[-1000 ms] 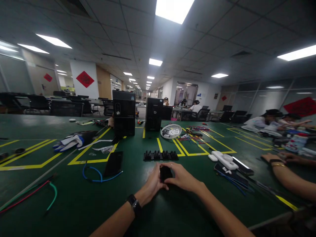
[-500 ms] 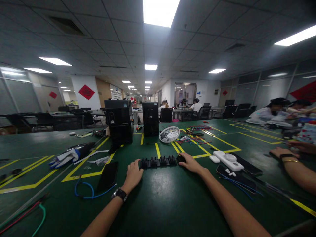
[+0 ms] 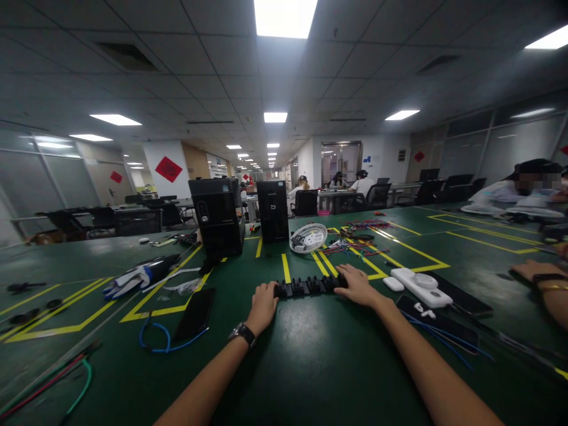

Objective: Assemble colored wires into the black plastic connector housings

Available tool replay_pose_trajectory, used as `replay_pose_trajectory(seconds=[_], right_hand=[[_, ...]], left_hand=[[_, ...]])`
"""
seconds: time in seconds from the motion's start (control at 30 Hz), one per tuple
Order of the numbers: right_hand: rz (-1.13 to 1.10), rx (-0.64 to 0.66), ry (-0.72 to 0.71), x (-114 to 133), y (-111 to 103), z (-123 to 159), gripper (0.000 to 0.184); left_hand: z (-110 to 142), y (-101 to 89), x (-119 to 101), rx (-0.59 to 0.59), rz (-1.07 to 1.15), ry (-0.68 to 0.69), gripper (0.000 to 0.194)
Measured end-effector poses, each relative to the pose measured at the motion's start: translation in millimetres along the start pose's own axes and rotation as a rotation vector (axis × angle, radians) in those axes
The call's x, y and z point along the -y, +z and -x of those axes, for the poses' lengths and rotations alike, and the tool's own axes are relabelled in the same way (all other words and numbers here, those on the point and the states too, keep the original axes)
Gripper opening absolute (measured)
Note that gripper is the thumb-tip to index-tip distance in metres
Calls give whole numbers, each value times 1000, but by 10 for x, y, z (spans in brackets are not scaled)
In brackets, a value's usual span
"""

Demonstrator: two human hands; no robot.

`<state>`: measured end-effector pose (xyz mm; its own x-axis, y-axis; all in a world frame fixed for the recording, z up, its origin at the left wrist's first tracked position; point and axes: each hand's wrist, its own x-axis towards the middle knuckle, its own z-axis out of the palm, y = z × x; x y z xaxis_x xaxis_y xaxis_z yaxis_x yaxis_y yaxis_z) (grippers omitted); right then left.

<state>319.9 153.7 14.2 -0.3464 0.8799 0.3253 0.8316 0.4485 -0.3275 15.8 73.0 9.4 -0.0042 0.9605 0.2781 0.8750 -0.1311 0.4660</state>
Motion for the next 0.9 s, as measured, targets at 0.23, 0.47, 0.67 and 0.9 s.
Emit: replay_pose_trajectory(seconds=[0.23,0.47,0.67,0.9], right_hand=[[82,-474,293,-103,-290,43,49],[110,-501,231,-103,-405,66,33],[164,-380,114,-77,-311,15,32],[85,-373,67,379,-348,410,28]], left_hand=[[-220,382,-608,59,-24,52,34],[-319,422,-748,65,3,95,54],[-291,323,-548,127,46,190,58],[-345,292,-533,99,172,277,35]])
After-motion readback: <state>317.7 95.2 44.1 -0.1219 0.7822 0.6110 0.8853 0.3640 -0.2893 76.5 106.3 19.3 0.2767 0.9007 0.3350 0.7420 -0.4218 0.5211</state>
